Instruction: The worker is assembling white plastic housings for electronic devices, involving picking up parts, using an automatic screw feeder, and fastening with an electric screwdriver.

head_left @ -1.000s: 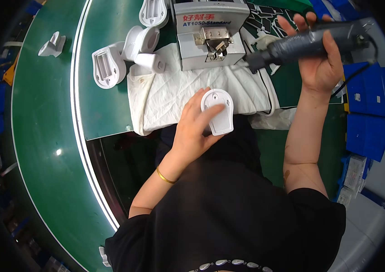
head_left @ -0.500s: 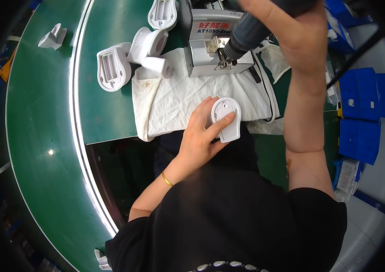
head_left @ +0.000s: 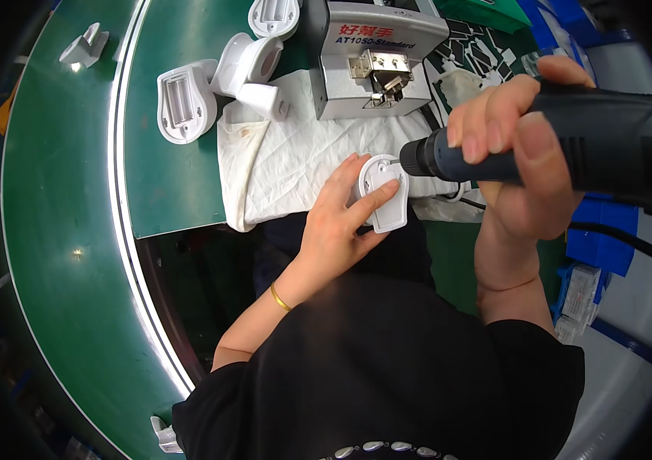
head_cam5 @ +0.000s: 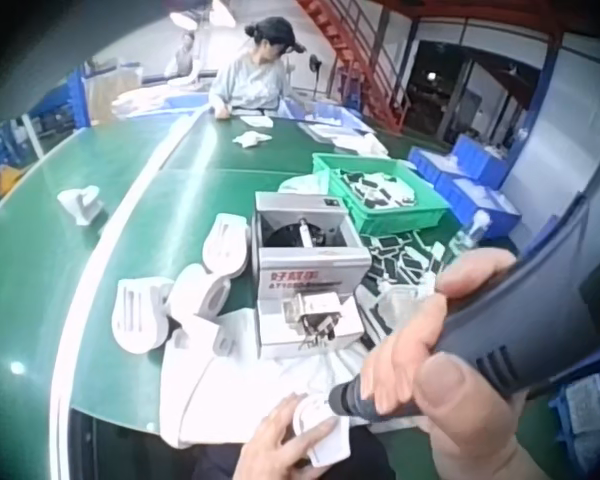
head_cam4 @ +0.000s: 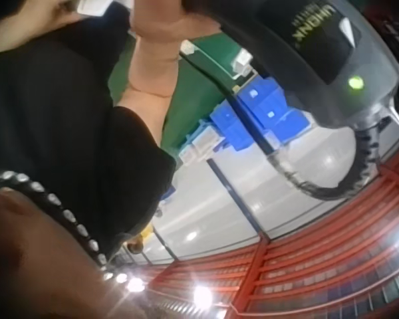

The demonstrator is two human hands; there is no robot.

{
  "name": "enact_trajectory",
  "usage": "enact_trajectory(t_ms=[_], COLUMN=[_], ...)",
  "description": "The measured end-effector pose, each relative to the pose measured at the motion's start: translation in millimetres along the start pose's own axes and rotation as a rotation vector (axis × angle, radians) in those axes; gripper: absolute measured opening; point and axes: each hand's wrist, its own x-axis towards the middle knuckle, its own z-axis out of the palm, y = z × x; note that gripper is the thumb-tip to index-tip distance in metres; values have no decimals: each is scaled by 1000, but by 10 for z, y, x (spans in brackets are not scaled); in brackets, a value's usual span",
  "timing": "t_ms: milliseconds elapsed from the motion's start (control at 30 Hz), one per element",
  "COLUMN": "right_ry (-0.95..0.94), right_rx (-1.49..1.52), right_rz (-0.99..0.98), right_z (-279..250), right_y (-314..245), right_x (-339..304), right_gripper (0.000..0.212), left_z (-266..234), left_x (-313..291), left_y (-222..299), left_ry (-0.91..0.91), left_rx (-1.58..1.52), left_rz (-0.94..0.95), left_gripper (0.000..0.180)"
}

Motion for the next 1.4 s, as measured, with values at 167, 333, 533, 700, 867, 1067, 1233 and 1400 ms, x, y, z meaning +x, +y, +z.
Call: enact_trajectory(t_ms=[167, 333, 533, 700, 867, 1067, 1233, 1400], right_ry=[59, 25, 23, -10, -19, 44, 31, 4], right_rx=[-58, -83, -48, -33, -153, -80, 45, 133], right_rz=[63, 45, 46, 99, 110, 126, 88, 72], right_z=[78, 34, 51, 62, 10, 62, 82, -69], right_y=[-6, 13, 6, 24, 35, 95, 151, 201], right_x=[-89, -91, -115, -95, -76, -86, -92, -75], right_gripper=[49, 49, 49, 47, 45, 44, 44, 48], left_z=[-13, -14, -7, -30, -45, -49, -47, -3], left_x=[7, 4, -11, 3, 8, 15, 21, 45], left_y=[24, 39, 33, 51, 71, 62, 74, 75], left_ry=[-4, -11, 1, -18, -11, -15, -23, -5], left_rx=[-13, -17, -27, -31, -32, -36, -30, -2], left_rz=[-16, -30, -22, -31, -37, -42, -42, -33], left_gripper=[76, 73, 70, 70, 71, 72, 74, 71])
